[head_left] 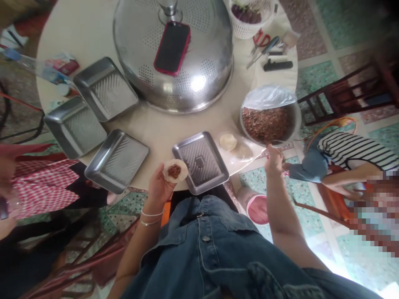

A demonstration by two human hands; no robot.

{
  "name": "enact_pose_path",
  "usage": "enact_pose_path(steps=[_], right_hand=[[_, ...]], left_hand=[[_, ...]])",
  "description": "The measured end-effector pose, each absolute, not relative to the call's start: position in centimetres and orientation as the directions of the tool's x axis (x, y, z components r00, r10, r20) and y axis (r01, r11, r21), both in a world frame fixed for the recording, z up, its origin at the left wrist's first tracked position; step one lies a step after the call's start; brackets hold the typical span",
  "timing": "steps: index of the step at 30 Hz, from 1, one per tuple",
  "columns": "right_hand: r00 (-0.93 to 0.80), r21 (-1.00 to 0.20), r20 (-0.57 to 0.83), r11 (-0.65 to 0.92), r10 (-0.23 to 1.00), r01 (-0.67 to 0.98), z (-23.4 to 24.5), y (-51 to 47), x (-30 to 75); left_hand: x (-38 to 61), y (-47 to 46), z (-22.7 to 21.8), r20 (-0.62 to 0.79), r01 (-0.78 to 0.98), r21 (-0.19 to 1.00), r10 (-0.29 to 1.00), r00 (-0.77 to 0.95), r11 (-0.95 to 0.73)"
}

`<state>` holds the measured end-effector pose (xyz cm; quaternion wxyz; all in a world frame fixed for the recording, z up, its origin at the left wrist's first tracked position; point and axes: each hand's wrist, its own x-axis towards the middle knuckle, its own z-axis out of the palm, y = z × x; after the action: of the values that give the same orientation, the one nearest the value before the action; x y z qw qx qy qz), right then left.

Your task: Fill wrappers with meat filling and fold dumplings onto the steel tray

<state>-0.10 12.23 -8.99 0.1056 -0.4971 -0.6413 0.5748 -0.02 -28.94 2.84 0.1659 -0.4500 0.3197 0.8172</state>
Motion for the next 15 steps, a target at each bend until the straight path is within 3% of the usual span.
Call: enact_pose_path(steps=[6,15], right_hand=[[-0.604,-0.827,-0.508,-0.151,0.614,0.541,-8.7,18.1,2.1],[-0.668,-0.882,-0.38,-0.035,0.64,0.469,-9.5,29.6,-8.2]], left_hand=[[-3.1,-19.4,2.3,-0.828,-0.639,0.313,0.127,-0.546,-0.703],[-11.6,-7.0,-0.2,-0.739,-0.709,0.26,0.337,-0.583,-0.655]])
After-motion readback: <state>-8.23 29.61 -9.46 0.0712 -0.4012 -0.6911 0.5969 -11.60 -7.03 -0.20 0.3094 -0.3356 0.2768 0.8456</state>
